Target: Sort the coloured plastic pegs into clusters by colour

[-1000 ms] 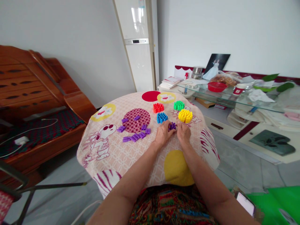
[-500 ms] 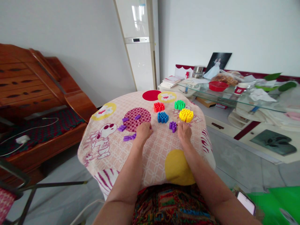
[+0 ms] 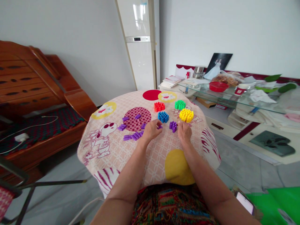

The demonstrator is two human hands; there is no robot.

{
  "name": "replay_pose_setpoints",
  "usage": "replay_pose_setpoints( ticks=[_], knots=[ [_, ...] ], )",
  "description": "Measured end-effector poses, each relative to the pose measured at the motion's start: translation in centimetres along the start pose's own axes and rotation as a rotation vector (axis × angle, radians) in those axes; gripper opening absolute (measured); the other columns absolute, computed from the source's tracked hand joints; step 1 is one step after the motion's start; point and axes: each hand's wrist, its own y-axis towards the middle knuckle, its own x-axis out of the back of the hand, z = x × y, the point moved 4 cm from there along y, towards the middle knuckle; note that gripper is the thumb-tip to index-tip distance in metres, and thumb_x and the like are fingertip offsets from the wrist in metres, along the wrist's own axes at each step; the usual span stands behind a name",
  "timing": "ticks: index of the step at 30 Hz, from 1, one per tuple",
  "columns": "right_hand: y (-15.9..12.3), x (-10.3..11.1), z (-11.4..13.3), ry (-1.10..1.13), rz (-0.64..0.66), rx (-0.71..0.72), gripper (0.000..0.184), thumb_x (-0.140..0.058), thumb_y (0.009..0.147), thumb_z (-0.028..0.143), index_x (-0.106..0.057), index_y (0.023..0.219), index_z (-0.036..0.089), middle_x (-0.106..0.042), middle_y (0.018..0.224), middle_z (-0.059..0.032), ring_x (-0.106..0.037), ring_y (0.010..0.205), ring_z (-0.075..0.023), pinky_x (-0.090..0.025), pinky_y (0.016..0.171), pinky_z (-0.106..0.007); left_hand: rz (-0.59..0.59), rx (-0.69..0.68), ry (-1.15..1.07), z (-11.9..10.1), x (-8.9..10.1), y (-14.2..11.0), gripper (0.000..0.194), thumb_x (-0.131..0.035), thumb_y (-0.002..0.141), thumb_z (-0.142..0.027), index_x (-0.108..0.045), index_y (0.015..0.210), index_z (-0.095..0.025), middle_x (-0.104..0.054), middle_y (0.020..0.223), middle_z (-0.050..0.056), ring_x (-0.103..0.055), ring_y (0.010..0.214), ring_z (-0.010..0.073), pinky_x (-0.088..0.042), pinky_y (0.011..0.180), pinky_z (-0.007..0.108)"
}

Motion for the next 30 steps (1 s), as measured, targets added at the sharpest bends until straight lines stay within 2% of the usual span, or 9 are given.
replay_pose_setpoints(
  ticks=[3, 7, 14, 19, 25, 28, 30],
  knots=[
    [0.0, 0.0, 0.0, -0.003, -0.004, 0.012, 0.05, -0.03, 0.101, 0.034, -0.072, 0.084, 0.014, -0.071, 0.085, -0.013, -0.06, 0.077, -0.0211, -0.032, 0.065, -0.03, -0.026, -0.089, -0.129, -1.3, -1.5, 0.1, 0.028, -0.063, 0.074, -0.013, -0.065, 0.101, -0.018, -0.072, 0.091, 0.002, -0.067, 0.079, 0.0145, -0.051, 0.076, 0.025],
    [0.0, 0.0, 0.0, -0.007, -0.014, 0.021, 0.049, -0.031, 0.1, 0.035, -0.072, 0.082, 0.014, -0.072, 0.084, -0.0132, -0.061, 0.077, -0.0218, -0.033, 0.066, -0.03, -0.051, -0.14, -0.177, -2.5, -3.0, 0.2, 0.031, -0.063, 0.074, -0.013, -0.063, 0.104, -0.017, -0.071, 0.09, 0.002, -0.065, 0.077, 0.0139, -0.051, 0.076, 0.026],
    [0.0, -0.1, -0.1, -0.011, -0.016, 0.01, 0.05, -0.031, 0.101, 0.036, -0.073, 0.086, 0.013, -0.072, 0.089, -0.0151, -0.062, 0.081, -0.0239, -0.036, 0.068, -0.031, -0.065, -0.188, -0.188, -3.2, -4.2, 0.5, 0.027, -0.061, 0.074, -0.011, -0.061, 0.1, -0.018, -0.071, 0.094, 0.004, -0.064, 0.08, 0.0152, -0.051, 0.077, 0.027],
    [0.0, -0.1, -0.1, -0.012, -0.025, 0.022, 0.052, -0.029, 0.101, 0.037, -0.073, 0.086, 0.013, -0.072, 0.088, -0.0154, -0.062, 0.08, -0.024, -0.037, 0.067, -0.031, -0.104, -0.224, -0.196, -3.3, -4.3, 0.6, 0.027, -0.06, 0.073, -0.011, -0.06, 0.099, -0.017, -0.07, 0.094, 0.005, -0.064, 0.083, 0.0165, -0.051, 0.079, 0.028],
    [0.0, 0.0, -0.1, -0.022, -0.005, 0.008, 0.051, -0.03, 0.101, 0.036, -0.073, 0.086, 0.014, -0.072, 0.088, -0.0149, -0.062, 0.08, -0.0232, -0.035, 0.067, -0.03, -0.11, -0.223, -0.234, -3.3, -4.3, 0.5, 0.028, -0.061, 0.073, -0.01, -0.06, 0.1, -0.018, -0.069, 0.097, 0.004, -0.064, 0.08, 0.0143, -0.052, 0.076, 0.026],
    [0.0, 0.1, 0.0, -0.02, 0.006, 0.012, 0.05, -0.031, 0.101, 0.035, -0.072, 0.085, 0.014, -0.072, 0.088, -0.0143, -0.062, 0.081, -0.023, -0.035, 0.067, -0.03, -0.16, -0.176, -0.188, -2.5, -3.0, 0.6, 0.029, -0.058, 0.074, -0.008, -0.06, 0.101, -0.018, -0.069, 0.097, 0.004, -0.064, 0.08, 0.014, -0.052, 0.078, 0.027],
    [0.0, 0.1, 0.0, -0.02, 0.009, 0.006, 0.05, -0.031, 0.101, 0.036, -0.072, 0.085, 0.014, -0.072, 0.087, -0.0142, -0.061, 0.08, -0.023, -0.034, 0.066, -0.03, -0.235, -0.067, -0.087, -1.1, -1.5, 0.6, 0.028, -0.056, 0.075, -0.006, -0.062, 0.1, -0.018, -0.069, 0.097, 0.006, -0.065, 0.084, 0.0164, -0.052, 0.081, 0.029]
  ],
)
